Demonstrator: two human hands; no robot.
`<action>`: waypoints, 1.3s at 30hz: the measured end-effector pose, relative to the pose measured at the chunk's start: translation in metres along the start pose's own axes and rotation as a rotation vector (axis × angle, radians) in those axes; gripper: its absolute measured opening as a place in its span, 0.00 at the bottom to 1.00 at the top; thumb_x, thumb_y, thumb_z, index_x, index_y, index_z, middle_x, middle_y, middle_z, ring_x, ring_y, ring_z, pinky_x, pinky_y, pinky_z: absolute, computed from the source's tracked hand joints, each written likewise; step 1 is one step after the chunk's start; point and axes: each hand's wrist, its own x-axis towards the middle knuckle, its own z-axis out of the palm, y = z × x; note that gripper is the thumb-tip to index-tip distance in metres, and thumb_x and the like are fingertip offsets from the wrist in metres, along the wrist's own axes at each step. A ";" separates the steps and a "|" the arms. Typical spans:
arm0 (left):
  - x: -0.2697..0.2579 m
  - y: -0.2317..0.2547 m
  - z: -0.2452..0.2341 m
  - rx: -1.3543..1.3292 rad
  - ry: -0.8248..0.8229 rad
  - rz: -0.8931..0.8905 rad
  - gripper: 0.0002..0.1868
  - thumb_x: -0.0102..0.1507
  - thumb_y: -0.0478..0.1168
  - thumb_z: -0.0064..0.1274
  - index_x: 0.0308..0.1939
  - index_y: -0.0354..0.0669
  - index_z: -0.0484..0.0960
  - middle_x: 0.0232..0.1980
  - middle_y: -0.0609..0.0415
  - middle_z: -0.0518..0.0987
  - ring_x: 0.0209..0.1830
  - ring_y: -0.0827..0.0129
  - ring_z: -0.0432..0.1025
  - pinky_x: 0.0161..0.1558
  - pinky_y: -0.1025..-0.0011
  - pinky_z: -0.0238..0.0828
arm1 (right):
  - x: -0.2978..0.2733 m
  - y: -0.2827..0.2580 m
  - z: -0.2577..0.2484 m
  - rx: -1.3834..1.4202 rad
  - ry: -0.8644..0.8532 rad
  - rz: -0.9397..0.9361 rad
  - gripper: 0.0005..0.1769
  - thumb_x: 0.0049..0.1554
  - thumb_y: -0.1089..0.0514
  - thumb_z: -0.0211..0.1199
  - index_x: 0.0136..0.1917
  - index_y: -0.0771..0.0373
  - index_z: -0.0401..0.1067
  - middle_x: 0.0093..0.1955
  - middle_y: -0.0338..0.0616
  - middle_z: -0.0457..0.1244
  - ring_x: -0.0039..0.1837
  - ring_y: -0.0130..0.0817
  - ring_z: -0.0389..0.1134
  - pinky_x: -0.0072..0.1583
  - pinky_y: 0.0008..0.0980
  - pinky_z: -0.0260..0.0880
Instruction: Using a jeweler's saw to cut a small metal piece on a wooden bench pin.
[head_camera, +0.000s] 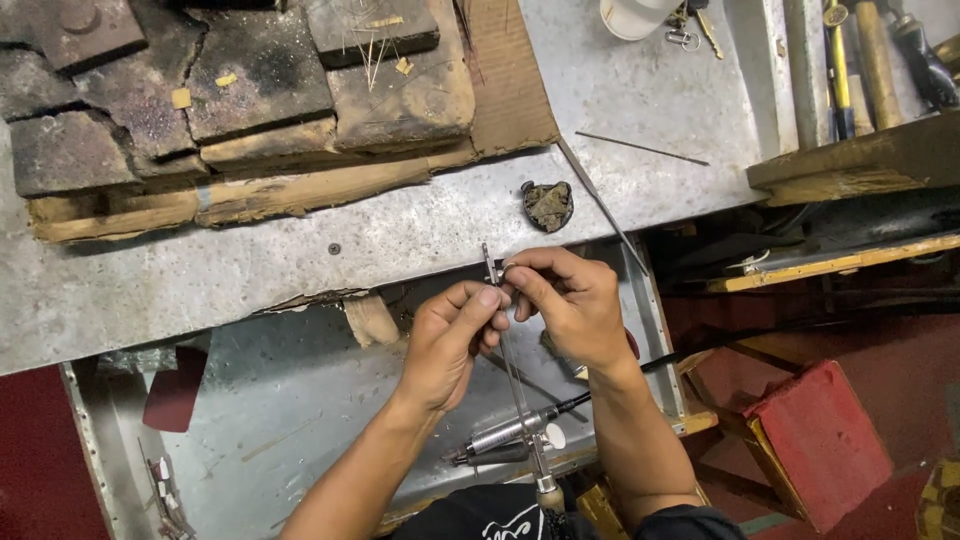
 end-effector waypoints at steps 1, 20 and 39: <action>0.001 0.001 0.000 -0.001 -0.001 0.003 0.13 0.67 0.44 0.58 0.40 0.35 0.84 0.26 0.48 0.81 0.22 0.76 0.72 0.25 0.81 0.70 | 0.001 -0.001 -0.001 -0.001 -0.001 -0.003 0.04 0.59 0.69 0.64 0.45 0.73 0.78 0.28 0.52 0.70 0.28 0.33 0.72 0.35 0.29 0.74; 0.001 -0.001 -0.002 -0.014 -0.025 0.035 0.12 0.67 0.43 0.58 0.40 0.35 0.83 0.28 0.48 0.80 0.26 0.75 0.73 0.30 0.82 0.73 | 0.003 0.003 0.001 -0.001 -0.038 0.124 0.07 0.58 0.64 0.68 0.47 0.72 0.80 0.21 0.45 0.63 0.27 0.21 0.59 0.31 0.22 0.64; 0.001 0.001 -0.001 -0.027 -0.039 0.073 0.14 0.67 0.43 0.58 0.39 0.33 0.83 0.26 0.46 0.80 0.25 0.75 0.71 0.29 0.81 0.72 | 0.008 -0.008 0.008 -0.092 -0.010 0.085 0.08 0.59 0.61 0.67 0.41 0.69 0.78 0.19 0.47 0.63 0.23 0.23 0.56 0.28 0.22 0.62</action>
